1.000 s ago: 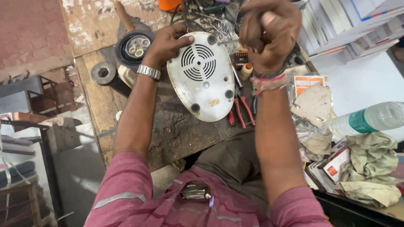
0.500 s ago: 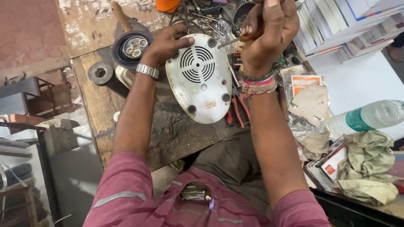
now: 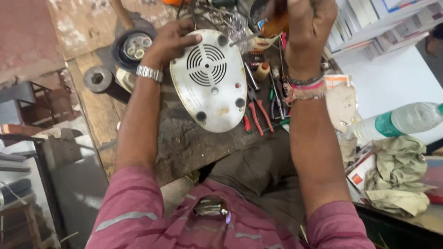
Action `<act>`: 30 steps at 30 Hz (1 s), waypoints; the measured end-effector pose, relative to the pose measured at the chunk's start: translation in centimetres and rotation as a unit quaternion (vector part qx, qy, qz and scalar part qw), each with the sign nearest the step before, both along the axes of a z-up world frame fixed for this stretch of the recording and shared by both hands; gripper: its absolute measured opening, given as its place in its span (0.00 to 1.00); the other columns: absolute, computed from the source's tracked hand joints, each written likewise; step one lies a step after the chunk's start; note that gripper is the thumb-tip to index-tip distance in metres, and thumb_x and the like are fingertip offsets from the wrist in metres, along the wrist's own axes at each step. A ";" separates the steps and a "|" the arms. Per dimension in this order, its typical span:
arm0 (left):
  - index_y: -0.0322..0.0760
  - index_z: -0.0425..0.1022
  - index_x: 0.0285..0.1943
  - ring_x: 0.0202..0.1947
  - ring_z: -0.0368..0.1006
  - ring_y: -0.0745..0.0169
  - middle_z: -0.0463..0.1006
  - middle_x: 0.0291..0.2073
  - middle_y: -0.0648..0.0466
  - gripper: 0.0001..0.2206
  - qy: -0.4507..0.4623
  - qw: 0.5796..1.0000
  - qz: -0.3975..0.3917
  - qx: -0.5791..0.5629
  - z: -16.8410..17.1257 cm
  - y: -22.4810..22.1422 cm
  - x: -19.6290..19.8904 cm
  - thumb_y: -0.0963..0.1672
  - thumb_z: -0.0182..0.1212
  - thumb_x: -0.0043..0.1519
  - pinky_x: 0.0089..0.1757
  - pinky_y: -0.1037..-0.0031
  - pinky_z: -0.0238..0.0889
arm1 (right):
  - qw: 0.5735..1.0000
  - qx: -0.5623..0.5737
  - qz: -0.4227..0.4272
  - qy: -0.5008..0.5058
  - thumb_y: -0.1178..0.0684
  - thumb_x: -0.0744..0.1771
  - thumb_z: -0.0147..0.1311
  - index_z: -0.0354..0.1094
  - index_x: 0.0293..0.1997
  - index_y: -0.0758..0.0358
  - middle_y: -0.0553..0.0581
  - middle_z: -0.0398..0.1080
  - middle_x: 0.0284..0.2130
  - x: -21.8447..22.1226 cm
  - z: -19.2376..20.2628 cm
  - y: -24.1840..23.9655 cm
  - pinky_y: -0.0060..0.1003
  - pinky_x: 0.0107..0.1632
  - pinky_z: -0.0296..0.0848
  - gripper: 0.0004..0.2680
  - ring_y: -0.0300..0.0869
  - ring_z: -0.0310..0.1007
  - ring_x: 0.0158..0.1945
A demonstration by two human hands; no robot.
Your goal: The person disassembles a small appliance, removes a cap, and uses a screwdriver and hammer to work on the base. They handle tools and parts on a cluttered workbench.
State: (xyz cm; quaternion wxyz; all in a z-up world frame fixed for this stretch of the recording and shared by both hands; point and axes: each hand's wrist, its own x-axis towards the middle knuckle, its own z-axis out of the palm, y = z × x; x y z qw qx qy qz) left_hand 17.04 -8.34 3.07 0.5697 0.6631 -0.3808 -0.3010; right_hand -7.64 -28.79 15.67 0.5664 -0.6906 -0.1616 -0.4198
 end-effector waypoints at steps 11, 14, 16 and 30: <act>0.33 0.73 0.48 0.31 0.72 0.76 0.77 0.33 0.61 0.12 0.003 0.999 -0.034 -0.035 0.8 -0.7 -1.4 0.45 0.68 0.63 0.31 0.81 0.63 | 0.967 0.206 -0.080 -0.127 0.51 0.74 0.55 0.66 0.42 0.70 0.56 0.69 0.29 0.8 -2.1 5.1 0.33 0.32 0.66 0.10 0.36 0.63 0.27; 0.31 0.73 0.48 0.32 0.70 0.74 0.75 0.34 0.59 0.12 -0.013 0.999 -0.033 -0.030 0.3 -0.5 -0.8 0.45 0.69 0.66 0.32 0.80 0.62 | 0.955 0.245 -0.062 -0.156 0.53 0.73 0.55 0.67 0.40 0.70 0.57 0.67 0.25 2.0 -3.7 5.1 0.33 0.26 0.62 0.09 0.37 0.59 0.22; 0.30 0.72 0.49 0.34 0.70 0.73 0.76 0.36 0.58 0.13 -0.020 0.998 -0.037 -0.037 0.1 -0.6 -0.4 0.45 0.69 0.66 0.33 0.79 0.63 | 0.952 0.255 -0.050 -0.160 0.53 0.73 0.56 0.66 0.37 0.70 0.55 0.63 0.21 2.2 -3.5 4.4 0.32 0.22 0.59 0.10 0.36 0.56 0.19; 0.28 0.73 0.57 0.40 0.78 0.71 0.81 0.43 0.55 0.16 -0.035 0.995 -0.029 -0.090 -0.6 -1.4 -0.6 0.44 0.70 0.65 0.38 0.81 0.72 | 0.937 -0.255 -0.197 0.132 0.49 0.72 0.61 0.72 0.48 0.71 0.63 0.72 0.28 -5.5 4.5 2.3 0.40 0.30 0.69 0.12 0.48 0.71 0.24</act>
